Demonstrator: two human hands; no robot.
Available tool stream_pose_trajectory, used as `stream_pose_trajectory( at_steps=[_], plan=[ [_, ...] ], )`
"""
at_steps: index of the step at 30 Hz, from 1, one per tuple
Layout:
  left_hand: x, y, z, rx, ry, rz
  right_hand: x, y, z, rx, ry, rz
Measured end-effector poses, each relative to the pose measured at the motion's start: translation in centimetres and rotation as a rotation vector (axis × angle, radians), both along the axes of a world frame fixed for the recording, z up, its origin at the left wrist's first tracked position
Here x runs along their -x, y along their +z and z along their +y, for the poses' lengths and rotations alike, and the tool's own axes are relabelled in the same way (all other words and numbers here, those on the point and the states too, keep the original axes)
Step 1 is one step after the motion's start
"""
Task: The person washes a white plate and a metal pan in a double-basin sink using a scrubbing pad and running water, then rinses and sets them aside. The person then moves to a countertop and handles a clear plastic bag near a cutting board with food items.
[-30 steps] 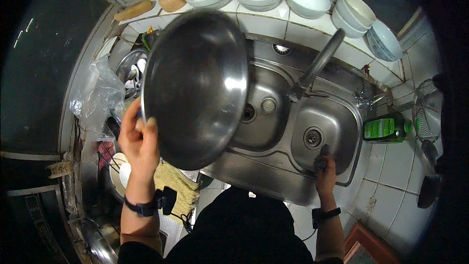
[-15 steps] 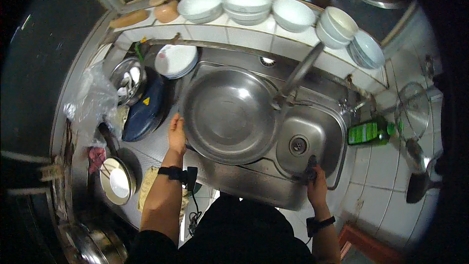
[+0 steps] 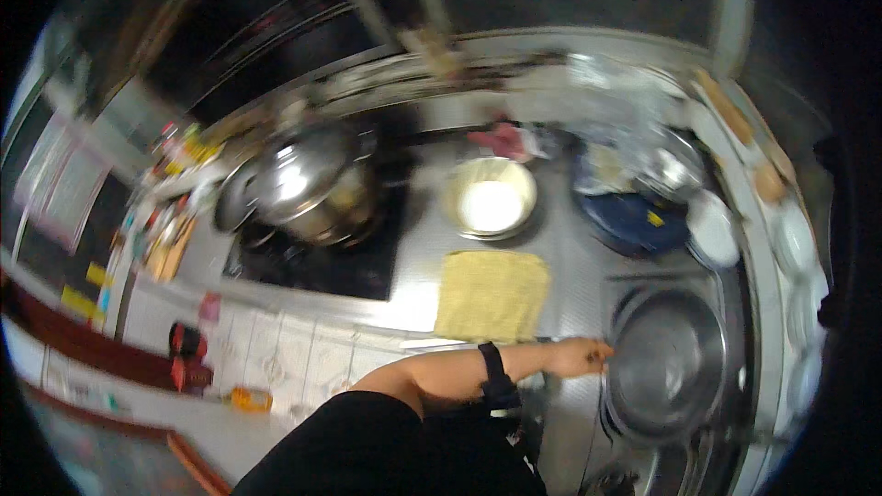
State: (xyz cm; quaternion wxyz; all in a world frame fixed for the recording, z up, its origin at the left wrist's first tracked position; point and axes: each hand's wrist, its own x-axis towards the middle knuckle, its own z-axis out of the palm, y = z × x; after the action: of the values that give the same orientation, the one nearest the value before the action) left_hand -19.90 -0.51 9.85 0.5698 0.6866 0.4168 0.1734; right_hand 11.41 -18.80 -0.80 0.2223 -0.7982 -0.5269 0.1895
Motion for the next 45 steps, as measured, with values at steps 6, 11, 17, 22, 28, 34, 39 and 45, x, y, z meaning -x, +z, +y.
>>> stream_pose_trajectory(
  at_steps=[6, 11, 17, 22, 28, 34, 39, 45],
  plan=[
    [9.0, 0.0, -6.8, -0.017, 0.265, 0.027, 9.1, 3.8, 9.4, -0.251, 0.348, 0.013],
    [13.5, 0.5, -10.0, 0.026, 0.516, -0.02, 17.0, 5.0, 11.8, -0.291, 0.567, 0.048],
    [19.0, 1.9, -12.7, -0.105, 0.556, 0.117, 24.6, 5.7, 11.3, -0.279, 0.684, 0.038],
    [24.7, -0.5, -14.4, -0.13, 0.524, 0.225, 29.4, 5.6, 10.0, -0.249, 0.682, 0.004],
    [30.6, -3.2, -18.9, -0.323, 0.493, 0.176, 33.9, 5.9, 8.2, -0.229, 0.698, -0.033],
    [35.8, -2.2, -22.8, -0.025, 0.471, 0.108, 37.5, 6.4, 7.4, -0.235, 0.738, -0.042],
    [37.7, -2.8, -25.2, 0.013, 0.568, 0.03, 38.9, 6.9, 6.9, -0.236, 0.748, -0.054],
    [38.7, -2.0, -26.7, 0.077, 0.645, 0.023, 34.1, 7.1, 6.4, -0.287, 0.646, -0.083]
  ],
)
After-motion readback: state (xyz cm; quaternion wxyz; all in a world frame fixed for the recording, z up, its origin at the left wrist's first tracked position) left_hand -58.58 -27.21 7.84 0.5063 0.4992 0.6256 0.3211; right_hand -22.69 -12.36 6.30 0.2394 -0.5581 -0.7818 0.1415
